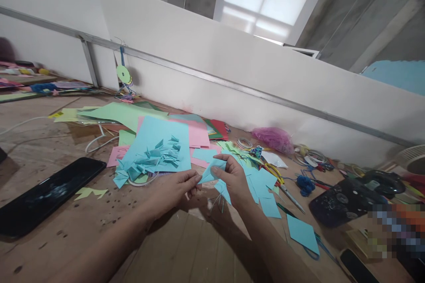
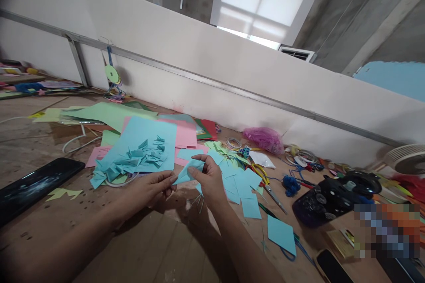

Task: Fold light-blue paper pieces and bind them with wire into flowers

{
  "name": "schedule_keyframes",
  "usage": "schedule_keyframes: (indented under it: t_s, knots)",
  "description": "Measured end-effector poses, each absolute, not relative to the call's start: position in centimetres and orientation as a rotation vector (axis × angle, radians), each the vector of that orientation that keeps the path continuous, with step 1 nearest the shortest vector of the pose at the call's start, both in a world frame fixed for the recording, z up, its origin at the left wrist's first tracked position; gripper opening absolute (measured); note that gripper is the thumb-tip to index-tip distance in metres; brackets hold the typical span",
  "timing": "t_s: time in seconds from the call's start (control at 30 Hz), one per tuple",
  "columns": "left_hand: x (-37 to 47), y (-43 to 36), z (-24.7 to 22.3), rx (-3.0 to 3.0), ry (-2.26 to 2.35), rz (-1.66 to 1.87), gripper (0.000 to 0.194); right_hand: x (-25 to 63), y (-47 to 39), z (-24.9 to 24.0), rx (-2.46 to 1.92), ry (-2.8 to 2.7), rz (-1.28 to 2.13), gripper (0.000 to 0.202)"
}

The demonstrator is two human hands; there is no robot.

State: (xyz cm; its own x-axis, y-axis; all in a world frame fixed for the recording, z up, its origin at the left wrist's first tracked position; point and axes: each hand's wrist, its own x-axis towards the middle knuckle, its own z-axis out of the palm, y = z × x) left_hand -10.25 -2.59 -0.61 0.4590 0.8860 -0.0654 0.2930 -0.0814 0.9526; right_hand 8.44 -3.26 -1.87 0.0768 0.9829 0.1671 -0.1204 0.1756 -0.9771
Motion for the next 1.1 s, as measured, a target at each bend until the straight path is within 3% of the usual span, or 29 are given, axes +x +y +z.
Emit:
schedule_keyframes:
  t_s: [0.4,0.63,0.83,1.1]
  knots:
    - [-9.7,-3.1,0.8,1.776,1.075,0.654,0.034,8.2,-3.4,-1.9,-1.150,-1.263,0.929,0.030]
    - [-9.4,-2.8,0.0,1.719,1.085,0.759,0.031,7.9,-3.5,-1.5,-1.047,-1.117,1.121,0.039]
    - [-9.4,-2.9,0.3,1.743,1.107,0.773,0.030,6.8,-3.9,-1.6,-1.075,-1.100,1.329,0.027]
    - [-9.5,-2.9,0.4,1.847,1.131,0.691,0.032,7.2,-3.5,-1.8,-1.122,-1.018,1.145,0.019]
